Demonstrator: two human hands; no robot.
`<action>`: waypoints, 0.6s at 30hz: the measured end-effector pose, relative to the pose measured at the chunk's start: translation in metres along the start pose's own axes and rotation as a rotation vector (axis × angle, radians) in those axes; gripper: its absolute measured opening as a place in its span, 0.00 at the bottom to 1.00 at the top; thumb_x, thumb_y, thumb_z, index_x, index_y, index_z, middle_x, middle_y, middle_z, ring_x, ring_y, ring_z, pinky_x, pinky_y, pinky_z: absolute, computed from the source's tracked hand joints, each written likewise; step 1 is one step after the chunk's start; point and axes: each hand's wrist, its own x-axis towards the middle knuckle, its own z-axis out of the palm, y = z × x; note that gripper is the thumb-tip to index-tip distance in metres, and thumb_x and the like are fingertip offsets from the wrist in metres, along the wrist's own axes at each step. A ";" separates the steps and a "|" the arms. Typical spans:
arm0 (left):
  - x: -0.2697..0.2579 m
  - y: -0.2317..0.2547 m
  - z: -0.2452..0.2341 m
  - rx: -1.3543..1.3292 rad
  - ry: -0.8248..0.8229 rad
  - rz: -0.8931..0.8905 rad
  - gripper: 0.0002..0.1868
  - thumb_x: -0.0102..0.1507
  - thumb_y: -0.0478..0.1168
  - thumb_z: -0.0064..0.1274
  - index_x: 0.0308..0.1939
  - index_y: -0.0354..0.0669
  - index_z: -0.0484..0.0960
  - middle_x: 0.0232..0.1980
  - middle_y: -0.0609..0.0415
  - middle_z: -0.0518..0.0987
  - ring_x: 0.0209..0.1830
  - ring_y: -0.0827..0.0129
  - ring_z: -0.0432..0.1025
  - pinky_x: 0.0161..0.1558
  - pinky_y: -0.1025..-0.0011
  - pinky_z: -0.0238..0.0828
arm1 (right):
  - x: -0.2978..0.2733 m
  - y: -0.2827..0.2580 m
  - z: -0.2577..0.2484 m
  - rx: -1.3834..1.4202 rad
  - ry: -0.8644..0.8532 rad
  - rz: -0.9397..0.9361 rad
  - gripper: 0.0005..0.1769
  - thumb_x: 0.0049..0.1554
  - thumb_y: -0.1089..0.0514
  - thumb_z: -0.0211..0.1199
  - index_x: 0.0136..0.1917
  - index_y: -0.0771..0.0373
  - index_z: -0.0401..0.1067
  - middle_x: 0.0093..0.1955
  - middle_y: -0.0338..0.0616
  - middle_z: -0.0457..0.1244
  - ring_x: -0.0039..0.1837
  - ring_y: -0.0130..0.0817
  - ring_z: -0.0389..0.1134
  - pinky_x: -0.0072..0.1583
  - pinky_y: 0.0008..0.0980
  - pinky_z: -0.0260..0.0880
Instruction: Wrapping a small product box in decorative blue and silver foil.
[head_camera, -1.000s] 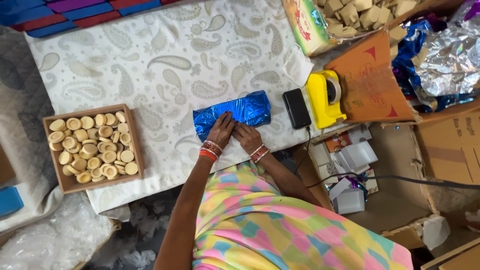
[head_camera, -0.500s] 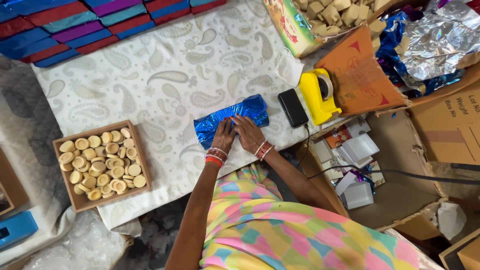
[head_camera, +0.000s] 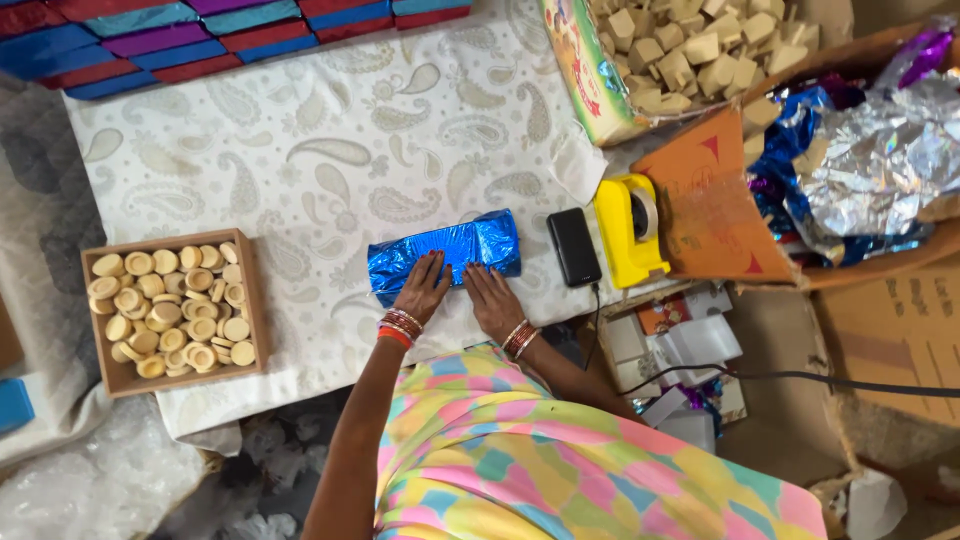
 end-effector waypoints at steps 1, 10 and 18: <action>0.001 0.000 0.000 0.003 0.001 -0.014 0.24 0.61 0.32 0.47 0.62 0.33 0.74 0.73 0.32 0.66 0.75 0.42 0.59 0.75 0.51 0.57 | -0.001 0.003 -0.003 0.004 -0.005 -0.013 0.30 0.59 0.63 0.54 0.74 0.72 0.61 0.77 0.57 0.55 0.79 0.51 0.54 0.77 0.53 0.51; 0.002 0.009 -0.013 -0.016 -0.018 -0.047 0.24 0.61 0.32 0.48 0.62 0.33 0.74 0.72 0.34 0.67 0.74 0.44 0.61 0.75 0.51 0.59 | -0.008 0.015 -0.001 0.023 -0.008 -0.082 0.30 0.58 0.62 0.54 0.73 0.71 0.62 0.77 0.56 0.56 0.78 0.49 0.56 0.77 0.53 0.51; 0.006 0.008 -0.021 -0.054 0.061 -0.022 0.19 0.62 0.34 0.49 0.56 0.35 0.79 0.72 0.46 0.70 0.68 0.46 0.65 0.73 0.50 0.58 | -0.002 -0.005 0.006 0.015 0.026 0.065 0.28 0.58 0.63 0.54 0.71 0.69 0.65 0.75 0.55 0.58 0.77 0.48 0.57 0.77 0.52 0.51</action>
